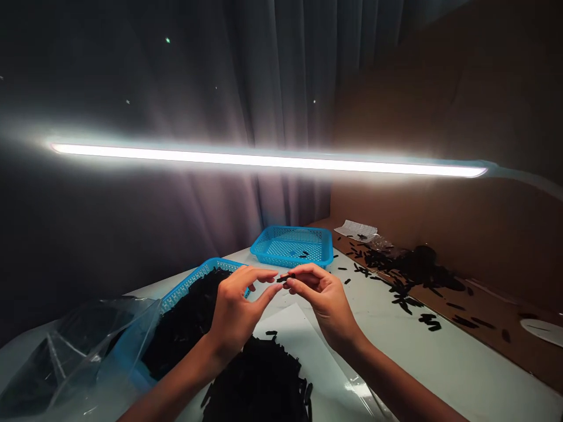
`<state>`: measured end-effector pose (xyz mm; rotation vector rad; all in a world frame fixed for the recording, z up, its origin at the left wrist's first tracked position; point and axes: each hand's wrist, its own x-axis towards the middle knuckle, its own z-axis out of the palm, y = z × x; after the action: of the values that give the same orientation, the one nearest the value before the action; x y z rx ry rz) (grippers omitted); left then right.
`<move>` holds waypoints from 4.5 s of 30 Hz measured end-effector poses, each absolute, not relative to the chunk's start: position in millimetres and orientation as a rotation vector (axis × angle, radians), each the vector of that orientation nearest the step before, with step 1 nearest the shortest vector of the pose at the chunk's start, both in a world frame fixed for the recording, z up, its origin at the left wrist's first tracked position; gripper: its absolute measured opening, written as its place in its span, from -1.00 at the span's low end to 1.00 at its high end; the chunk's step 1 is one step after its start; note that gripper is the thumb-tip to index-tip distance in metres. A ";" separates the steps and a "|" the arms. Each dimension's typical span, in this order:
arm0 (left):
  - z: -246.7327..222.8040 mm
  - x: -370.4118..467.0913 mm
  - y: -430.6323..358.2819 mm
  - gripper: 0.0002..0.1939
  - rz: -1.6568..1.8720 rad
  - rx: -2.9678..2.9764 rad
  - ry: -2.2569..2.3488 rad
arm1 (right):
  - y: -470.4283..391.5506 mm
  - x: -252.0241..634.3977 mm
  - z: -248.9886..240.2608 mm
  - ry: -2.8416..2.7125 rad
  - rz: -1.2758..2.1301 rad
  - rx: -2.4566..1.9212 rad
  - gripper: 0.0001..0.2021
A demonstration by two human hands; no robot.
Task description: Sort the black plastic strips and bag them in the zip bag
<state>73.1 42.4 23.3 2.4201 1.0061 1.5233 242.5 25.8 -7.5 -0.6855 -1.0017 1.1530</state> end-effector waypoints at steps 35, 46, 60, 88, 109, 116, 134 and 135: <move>29.8 57.6 41.3 -0.92 1.220 1.957 1.017 | 15.5 246.6 -0.4 -1.063 1.501 -0.734 -0.73; 29.0 59.3 43.4 -0.96 1.252 2.062 0.992 | 14.9 246.6 -1.5 -1.002 1.631 -0.665 -0.70; 29.3 60.4 44.2 -0.80 1.061 1.841 0.949 | 14.6 243.0 -6.1 -0.999 1.648 -0.607 -0.64; 23.8 54.3 48.2 -0.92 1.015 3.017 0.640 | 10.2 232.9 -15.4 -0.849 1.829 -0.501 -0.53; 23.6 50.7 54.2 -0.92 1.253 2.667 0.816 | 25.2 247.4 -19.0 -1.244 1.345 -0.829 -0.78; 23.5 51.1 54.1 -0.93 1.295 2.618 0.835 | 24.6 246.2 -16.0 -1.257 1.300 -0.788 -0.84; 22.0 52.6 53.4 -0.95 1.258 2.479 0.951 | 20.9 244.9 -14.5 -1.310 1.123 -0.858 -0.82; 21.7 52.5 53.4 -0.93 1.250 2.470 0.952 | 20.6 244.4 -14.8 -1.318 1.111 -0.860 -0.80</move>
<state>52.5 53.4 21.7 2.4704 0.9517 1.2497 244.4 20.6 -14.8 -0.8601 -1.3179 1.1114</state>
